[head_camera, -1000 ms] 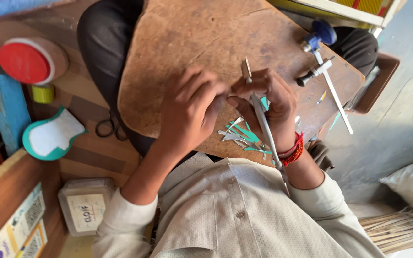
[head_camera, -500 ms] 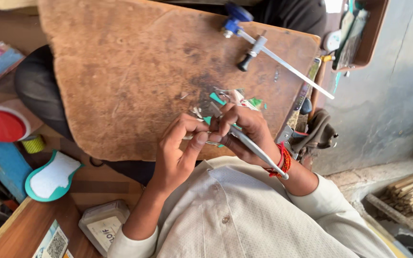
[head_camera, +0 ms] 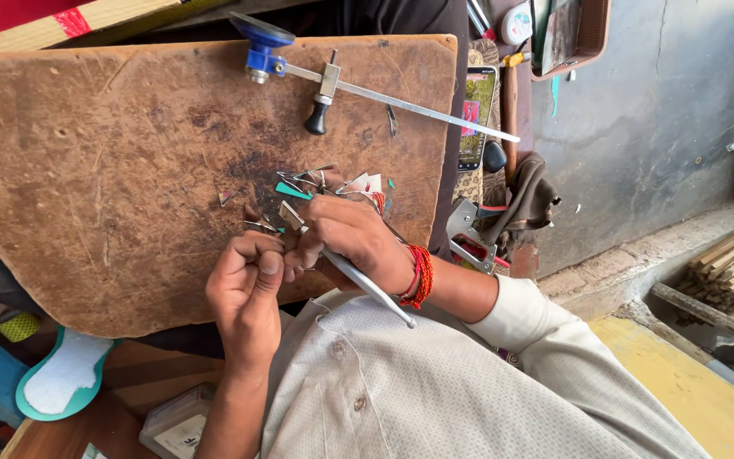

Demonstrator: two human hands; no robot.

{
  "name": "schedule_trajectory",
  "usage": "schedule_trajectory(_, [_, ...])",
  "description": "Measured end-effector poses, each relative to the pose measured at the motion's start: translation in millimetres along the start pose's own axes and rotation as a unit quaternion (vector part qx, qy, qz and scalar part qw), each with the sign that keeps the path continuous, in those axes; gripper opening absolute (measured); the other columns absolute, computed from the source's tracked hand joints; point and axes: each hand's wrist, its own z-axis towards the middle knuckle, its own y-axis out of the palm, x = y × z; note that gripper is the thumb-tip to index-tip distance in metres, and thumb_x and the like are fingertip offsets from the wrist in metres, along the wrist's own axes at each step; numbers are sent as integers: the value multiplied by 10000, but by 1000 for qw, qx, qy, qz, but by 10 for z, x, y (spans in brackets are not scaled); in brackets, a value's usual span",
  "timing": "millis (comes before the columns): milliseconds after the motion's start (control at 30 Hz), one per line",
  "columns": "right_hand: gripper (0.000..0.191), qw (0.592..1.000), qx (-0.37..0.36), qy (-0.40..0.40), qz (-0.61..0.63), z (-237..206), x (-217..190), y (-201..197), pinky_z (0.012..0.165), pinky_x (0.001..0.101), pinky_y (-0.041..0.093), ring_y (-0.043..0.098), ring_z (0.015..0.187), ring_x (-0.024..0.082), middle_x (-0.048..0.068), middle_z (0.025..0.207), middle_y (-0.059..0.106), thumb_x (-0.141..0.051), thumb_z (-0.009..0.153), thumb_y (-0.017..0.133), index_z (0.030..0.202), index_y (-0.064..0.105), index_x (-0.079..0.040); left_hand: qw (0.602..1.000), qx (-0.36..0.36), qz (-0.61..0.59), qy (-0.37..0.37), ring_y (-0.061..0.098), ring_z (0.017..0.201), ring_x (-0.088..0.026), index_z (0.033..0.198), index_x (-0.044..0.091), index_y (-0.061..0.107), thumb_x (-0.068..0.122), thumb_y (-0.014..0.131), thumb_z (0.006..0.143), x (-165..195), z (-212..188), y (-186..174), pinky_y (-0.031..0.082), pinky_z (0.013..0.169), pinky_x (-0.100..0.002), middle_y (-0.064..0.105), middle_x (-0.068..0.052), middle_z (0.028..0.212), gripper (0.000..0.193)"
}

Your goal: The person is crafting decorative mirror pieces. They use a tool to scrape and shape small mirror fragments, then apply a blue adhesive to attach them to a larger piece. The person also handles a teal and white decorative item.

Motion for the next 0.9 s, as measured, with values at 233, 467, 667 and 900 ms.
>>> schedule_trajectory(233, [197,999,1,-41,-3,-57,98,-49,770,410,498,612,906,308,110,976,552,-27,890,725,919,539,-84,995,14,-73,-68,519,826,-123,1023,16,577,244,639,1069,-67,13,84,437,777,-280,581,-44,881,241])
schedule_trajectory(467, [236,996,46,26,72,-64,101,8,738,347,505,647,900,210,59,973,627,45,859,705,935,531,-94,997,56,-25,-40,530,756,-102,998,12,585,210,656,1058,-100,-9,105,478,721,-272,583,-38,870,218])
schedule_trajectory(667, [243,926,91,191,314,-104,33,117,806,251,465,554,904,65,14,975,635,-21,1018,708,961,485,-97,991,29,113,58,501,798,-51,1007,22,555,195,629,1092,-101,5,94,441,717,-209,540,-7,977,206])
schedule_trajectory(900, [210,935,63,194,292,-94,91,3,803,215,494,566,897,43,23,962,625,-45,1044,704,984,509,-92,973,-1,215,89,523,909,-55,1095,1,593,162,633,1082,15,108,67,465,809,-205,566,-31,1089,166])
